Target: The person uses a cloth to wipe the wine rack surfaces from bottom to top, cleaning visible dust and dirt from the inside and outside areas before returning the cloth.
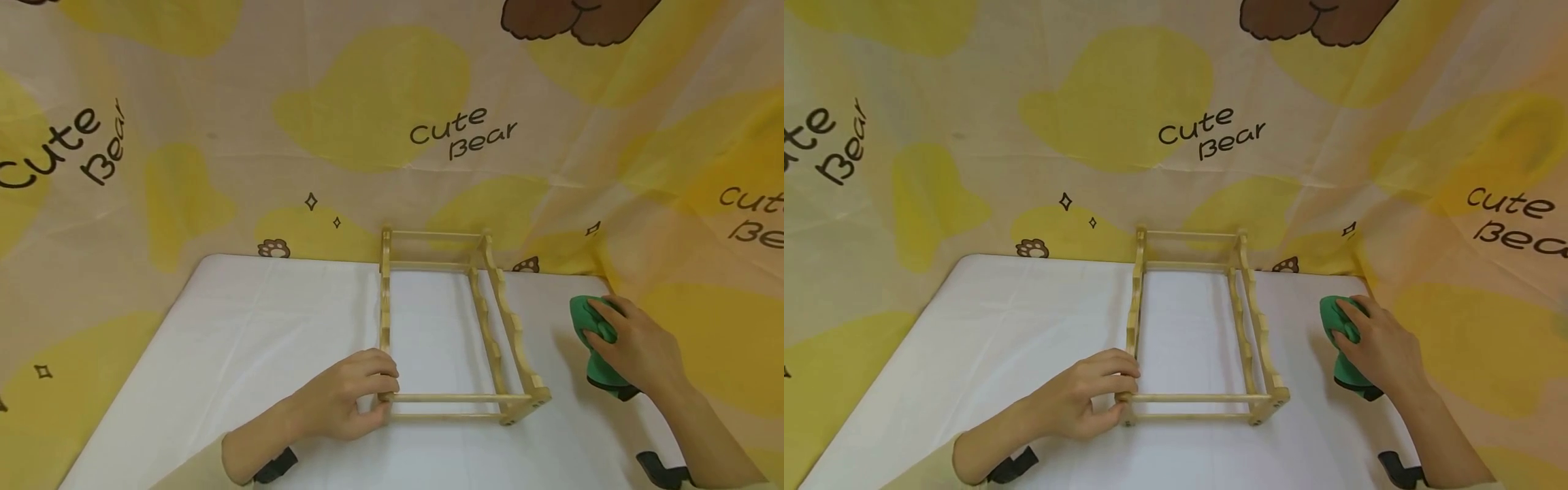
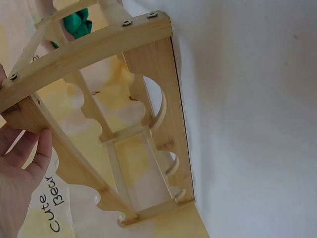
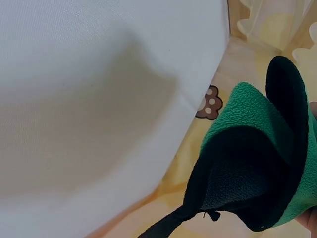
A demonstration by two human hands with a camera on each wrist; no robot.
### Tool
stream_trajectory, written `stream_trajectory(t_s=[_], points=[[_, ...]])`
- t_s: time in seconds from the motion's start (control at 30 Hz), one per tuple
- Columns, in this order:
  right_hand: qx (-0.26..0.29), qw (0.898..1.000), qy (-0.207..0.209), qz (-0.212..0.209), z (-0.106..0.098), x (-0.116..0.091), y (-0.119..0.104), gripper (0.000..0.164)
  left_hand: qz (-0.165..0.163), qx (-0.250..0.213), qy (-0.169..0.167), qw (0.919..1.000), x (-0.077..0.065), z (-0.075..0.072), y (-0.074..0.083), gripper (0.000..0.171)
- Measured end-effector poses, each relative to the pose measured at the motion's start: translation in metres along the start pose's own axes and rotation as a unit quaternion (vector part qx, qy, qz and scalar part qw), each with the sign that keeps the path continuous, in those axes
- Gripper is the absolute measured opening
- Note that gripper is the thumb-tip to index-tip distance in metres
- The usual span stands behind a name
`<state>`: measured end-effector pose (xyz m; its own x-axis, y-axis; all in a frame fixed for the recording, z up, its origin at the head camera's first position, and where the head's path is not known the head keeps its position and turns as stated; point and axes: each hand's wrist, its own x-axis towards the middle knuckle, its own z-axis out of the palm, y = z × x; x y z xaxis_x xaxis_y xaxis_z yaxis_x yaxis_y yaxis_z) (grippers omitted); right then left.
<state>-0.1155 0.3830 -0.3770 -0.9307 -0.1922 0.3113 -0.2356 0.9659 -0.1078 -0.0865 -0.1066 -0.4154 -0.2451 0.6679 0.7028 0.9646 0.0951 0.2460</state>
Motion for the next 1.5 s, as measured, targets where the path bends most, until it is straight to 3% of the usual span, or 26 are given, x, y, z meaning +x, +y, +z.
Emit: stream_trajectory(t_s=[0.4, 0.67, 0.73, 0.9, 1.13, 1.33, 1.5], points=[[-0.006, 1.000, 0.023, -0.019, -0.010, -0.006, -0.012, 0.066, -0.039, -0.001, 0.002, 0.9992, -0.006, -0.005, -0.007, 0.019], [-0.002, 0.992, 0.102, -0.078, -0.023, -0.011, -0.029, 0.061, -0.060, -0.007, 0.022, 0.9979, -0.009, -0.006, -0.013, 0.027], [0.001, 0.988, 0.122, -0.093, -0.025, -0.012, -0.034, 0.057, -0.063, -0.008, 0.025, 0.9977, -0.010, -0.006, -0.014, 0.028], [0.000, 0.975, 0.177, -0.133, -0.030, -0.015, -0.048, 0.079, -0.060, 0.001, 0.036, 0.9975, -0.013, -0.007, -0.014, 0.026], [-0.007, 0.959, 0.218, -0.182, -0.039, -0.021, -0.068, 0.067, -0.061, -0.013, 0.050, 0.9968, -0.014, -0.006, -0.015, 0.023], [0.000, 0.935, 0.263, -0.236, -0.045, -0.026, -0.083, 0.059, -0.066, -0.028, 0.062, 0.9955, -0.014, -0.005, -0.015, 0.026], [0.012, 0.924, 0.268, -0.274, -0.052, -0.033, -0.098, 0.056, -0.078, -0.030, 0.065, 0.9943, -0.014, -0.005, -0.014, 0.028]])
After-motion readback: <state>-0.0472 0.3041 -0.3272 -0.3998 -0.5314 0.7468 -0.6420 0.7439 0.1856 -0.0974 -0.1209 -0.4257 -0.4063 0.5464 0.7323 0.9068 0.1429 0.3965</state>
